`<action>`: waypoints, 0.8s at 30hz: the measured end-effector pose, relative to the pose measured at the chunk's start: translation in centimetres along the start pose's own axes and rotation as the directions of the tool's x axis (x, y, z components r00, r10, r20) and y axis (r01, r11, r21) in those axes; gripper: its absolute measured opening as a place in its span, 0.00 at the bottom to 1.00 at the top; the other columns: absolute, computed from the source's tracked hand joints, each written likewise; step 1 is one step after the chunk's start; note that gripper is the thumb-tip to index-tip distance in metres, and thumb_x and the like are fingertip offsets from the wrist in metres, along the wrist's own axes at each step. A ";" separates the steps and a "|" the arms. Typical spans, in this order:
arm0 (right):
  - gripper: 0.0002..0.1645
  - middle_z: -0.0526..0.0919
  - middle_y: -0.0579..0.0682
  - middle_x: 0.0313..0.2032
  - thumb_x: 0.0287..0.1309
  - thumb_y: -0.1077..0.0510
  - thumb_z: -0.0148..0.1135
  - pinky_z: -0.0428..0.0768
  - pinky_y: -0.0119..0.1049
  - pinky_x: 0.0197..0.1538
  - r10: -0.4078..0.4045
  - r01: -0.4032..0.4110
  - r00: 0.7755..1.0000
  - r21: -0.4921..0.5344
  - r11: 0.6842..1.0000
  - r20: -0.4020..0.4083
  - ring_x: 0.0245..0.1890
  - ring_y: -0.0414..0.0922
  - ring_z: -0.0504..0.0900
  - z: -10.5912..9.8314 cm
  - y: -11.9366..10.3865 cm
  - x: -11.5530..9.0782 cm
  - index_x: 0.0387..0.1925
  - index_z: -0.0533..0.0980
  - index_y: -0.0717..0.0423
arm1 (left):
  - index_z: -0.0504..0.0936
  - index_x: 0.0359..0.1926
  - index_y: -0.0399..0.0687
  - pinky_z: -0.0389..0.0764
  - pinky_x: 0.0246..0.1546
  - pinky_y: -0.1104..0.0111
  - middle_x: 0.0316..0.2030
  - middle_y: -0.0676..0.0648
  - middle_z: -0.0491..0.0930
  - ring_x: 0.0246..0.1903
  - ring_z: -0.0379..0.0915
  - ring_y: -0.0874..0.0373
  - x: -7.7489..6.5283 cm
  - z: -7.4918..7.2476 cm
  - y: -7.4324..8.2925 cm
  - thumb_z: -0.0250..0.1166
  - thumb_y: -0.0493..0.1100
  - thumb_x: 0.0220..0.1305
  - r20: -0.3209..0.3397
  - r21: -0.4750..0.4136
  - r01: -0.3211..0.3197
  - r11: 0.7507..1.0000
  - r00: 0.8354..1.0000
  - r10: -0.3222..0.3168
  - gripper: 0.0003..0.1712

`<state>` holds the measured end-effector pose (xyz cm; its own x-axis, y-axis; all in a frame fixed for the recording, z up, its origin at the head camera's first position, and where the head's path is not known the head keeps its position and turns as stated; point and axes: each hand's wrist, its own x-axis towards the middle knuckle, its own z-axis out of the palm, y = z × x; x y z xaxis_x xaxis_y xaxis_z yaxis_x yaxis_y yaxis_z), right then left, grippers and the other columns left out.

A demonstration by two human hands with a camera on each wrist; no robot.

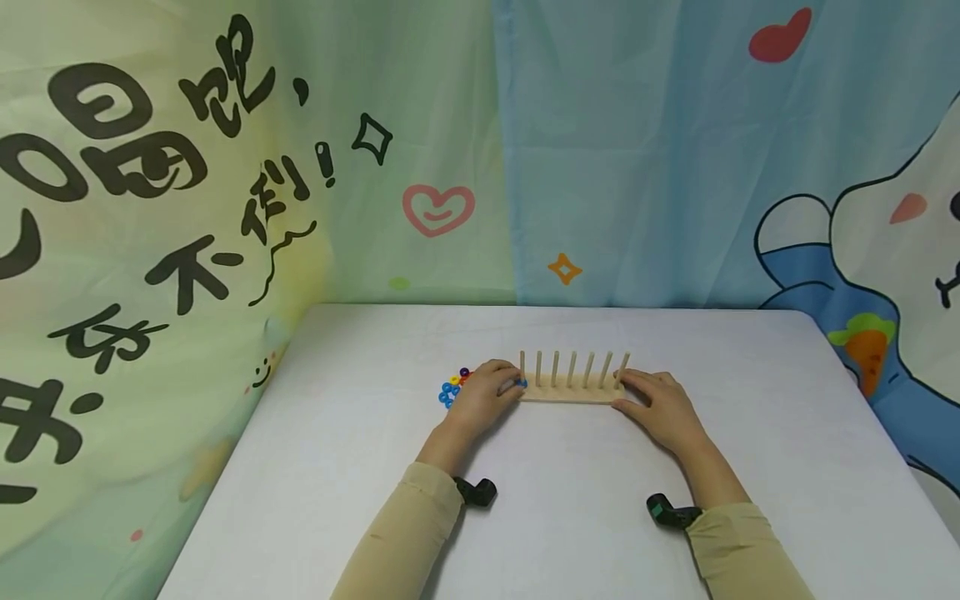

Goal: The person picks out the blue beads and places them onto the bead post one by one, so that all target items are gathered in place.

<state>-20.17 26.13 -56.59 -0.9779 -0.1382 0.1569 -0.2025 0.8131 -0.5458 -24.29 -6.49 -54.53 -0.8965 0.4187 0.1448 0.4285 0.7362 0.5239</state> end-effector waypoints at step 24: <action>0.40 0.73 0.60 0.66 0.60 0.38 0.65 0.66 0.62 0.63 0.023 -0.023 1.000 0.003 1.000 0.008 0.61 0.60 0.69 -0.1 -0.2 0.0 0.67 0.71 0.55 | 0.82 0.57 0.54 0.68 0.67 0.52 0.57 0.48 0.80 0.63 0.69 0.48 -5.6 -5.6 -7.7 0.62 0.48 0.69 -0.122 -0.083 0.255 0.963 0.957 -0.264 0.17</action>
<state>-20.11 26.05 -56.45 -0.9827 -0.1240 0.1379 -0.1802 0.8143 -0.5517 -23.23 -17.46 -54.72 -0.9846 0.1419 0.1024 0.1748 0.7719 0.6112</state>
